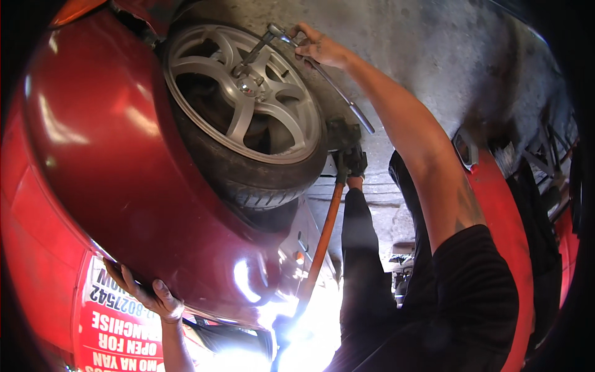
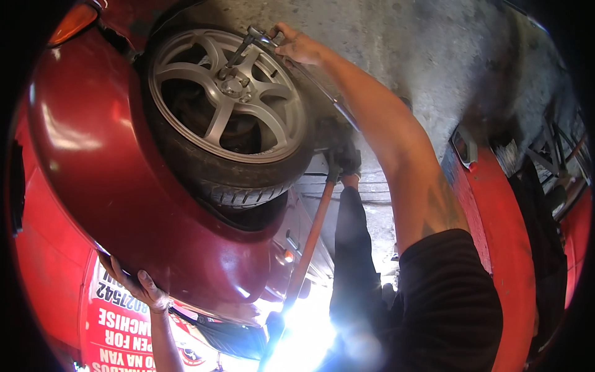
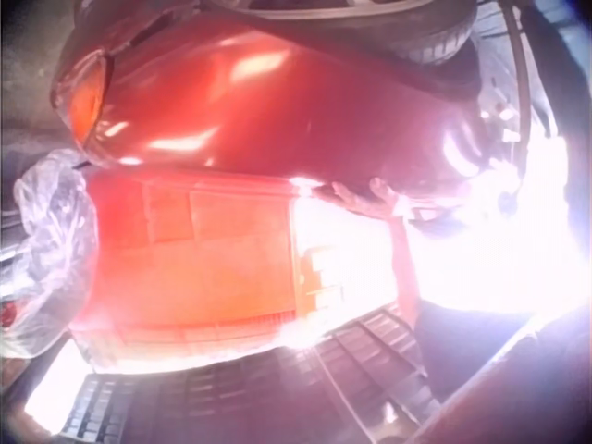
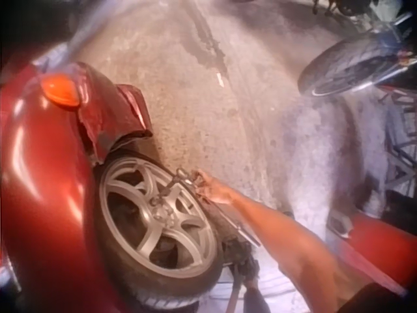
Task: The person uses a floor jack to lift a red car, then uses a socket wrench to unscrew and remove lug nuts from a wheel.
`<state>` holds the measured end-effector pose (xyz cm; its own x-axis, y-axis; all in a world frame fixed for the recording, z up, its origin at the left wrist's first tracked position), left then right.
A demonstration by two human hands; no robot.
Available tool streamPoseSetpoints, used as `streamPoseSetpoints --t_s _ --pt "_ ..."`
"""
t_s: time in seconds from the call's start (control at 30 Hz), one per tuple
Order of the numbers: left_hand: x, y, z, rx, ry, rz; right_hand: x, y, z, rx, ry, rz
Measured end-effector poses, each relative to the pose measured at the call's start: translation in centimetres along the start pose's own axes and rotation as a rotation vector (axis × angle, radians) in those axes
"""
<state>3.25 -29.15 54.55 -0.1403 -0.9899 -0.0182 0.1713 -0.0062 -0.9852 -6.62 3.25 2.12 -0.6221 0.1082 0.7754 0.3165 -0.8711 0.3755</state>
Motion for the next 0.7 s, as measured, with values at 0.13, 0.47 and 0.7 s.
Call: streamPoseSetpoints --t_s 0.13,0.47,0.7 --pt "-0.7 0.1 -0.4 0.013 0.016 0.022 -0.9 0.4 -0.5 0.001 -0.062 -0.174" --pt "-0.3 0.2 0.0 0.005 0.009 0.056 0.1 -0.2 0.6 -0.316 0.157 0.023" --pt "-0.9 -0.2 -0.2 -0.006 0.065 0.016 4.1 5.7 10.3 -0.229 0.307 -0.423"
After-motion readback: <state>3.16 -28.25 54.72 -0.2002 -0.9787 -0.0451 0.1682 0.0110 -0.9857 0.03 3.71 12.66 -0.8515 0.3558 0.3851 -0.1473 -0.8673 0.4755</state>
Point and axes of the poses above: each hand's wrist, its own z-axis away from the middle knuckle, its own y-axis out of the palm, x = y × z, the point moved 9 cm from there along -z, towards the middle knuckle, and after that the axes turned 4 degrees about -z, right-handed, at the moved point
